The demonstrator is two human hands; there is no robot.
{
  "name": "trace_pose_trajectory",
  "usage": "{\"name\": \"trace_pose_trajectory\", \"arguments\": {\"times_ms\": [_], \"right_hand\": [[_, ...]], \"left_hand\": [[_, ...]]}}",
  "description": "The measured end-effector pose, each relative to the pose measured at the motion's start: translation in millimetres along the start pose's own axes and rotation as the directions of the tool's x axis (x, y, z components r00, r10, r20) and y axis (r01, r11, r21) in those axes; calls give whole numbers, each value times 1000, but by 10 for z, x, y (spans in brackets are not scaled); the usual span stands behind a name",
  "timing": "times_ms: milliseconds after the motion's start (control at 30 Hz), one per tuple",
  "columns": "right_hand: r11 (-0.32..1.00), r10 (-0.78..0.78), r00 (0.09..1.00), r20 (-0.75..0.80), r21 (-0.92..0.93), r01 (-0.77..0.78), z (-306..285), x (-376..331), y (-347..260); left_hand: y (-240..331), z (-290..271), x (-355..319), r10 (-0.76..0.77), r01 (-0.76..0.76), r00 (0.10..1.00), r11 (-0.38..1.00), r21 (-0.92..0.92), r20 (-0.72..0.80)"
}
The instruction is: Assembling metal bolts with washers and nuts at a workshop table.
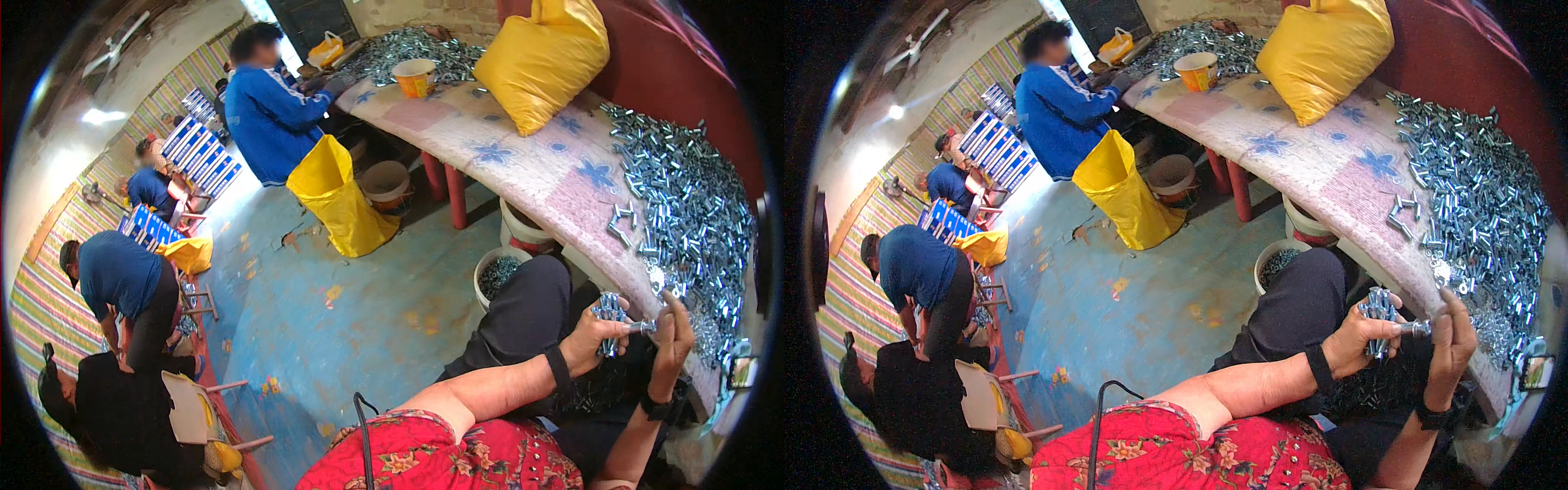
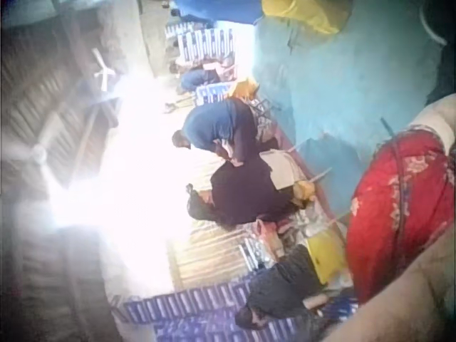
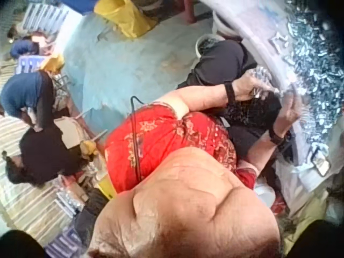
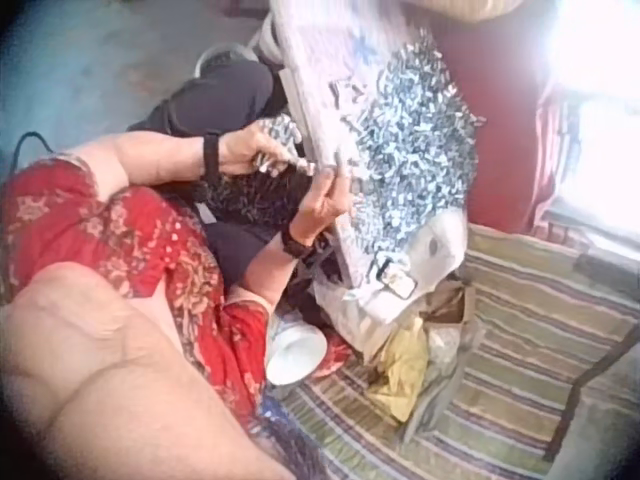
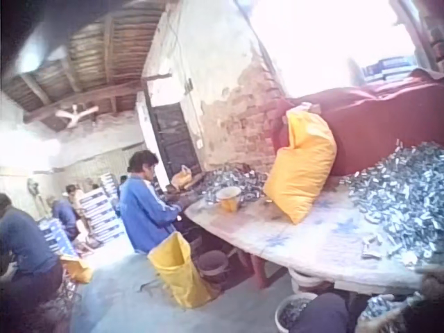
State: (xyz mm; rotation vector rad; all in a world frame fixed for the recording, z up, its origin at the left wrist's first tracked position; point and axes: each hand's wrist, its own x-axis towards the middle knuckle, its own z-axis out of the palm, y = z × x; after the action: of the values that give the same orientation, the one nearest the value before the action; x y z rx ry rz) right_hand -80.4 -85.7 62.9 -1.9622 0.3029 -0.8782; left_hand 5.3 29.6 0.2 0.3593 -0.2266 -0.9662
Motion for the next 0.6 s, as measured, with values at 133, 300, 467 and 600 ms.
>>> {"name": "trace_pose_trajectory", "arguments": {"times_ms": [133, 300, 467, 600], "right_hand": [[993, -76, 979, 190, 102, 57, 50, -24, -127], [990, -78, 972, 220, 132, 50, 42, -134, -212], [957, -280, 956, 88, -56, 285, -45, -177, -171], [838, -244, 929, -279, 421, 347, -62, 83, 116]], "left_hand": [[122, 30, -40, 71, -71, 997, 997, 12, 18], [168, 127, -227, 95, -97, 995, 995, 32, 42], [38, 231, -294, 104, -105, 993, 994, 16, 50], [14, 297, -296, 80, -83, 995, 995, 51, 65]]}}
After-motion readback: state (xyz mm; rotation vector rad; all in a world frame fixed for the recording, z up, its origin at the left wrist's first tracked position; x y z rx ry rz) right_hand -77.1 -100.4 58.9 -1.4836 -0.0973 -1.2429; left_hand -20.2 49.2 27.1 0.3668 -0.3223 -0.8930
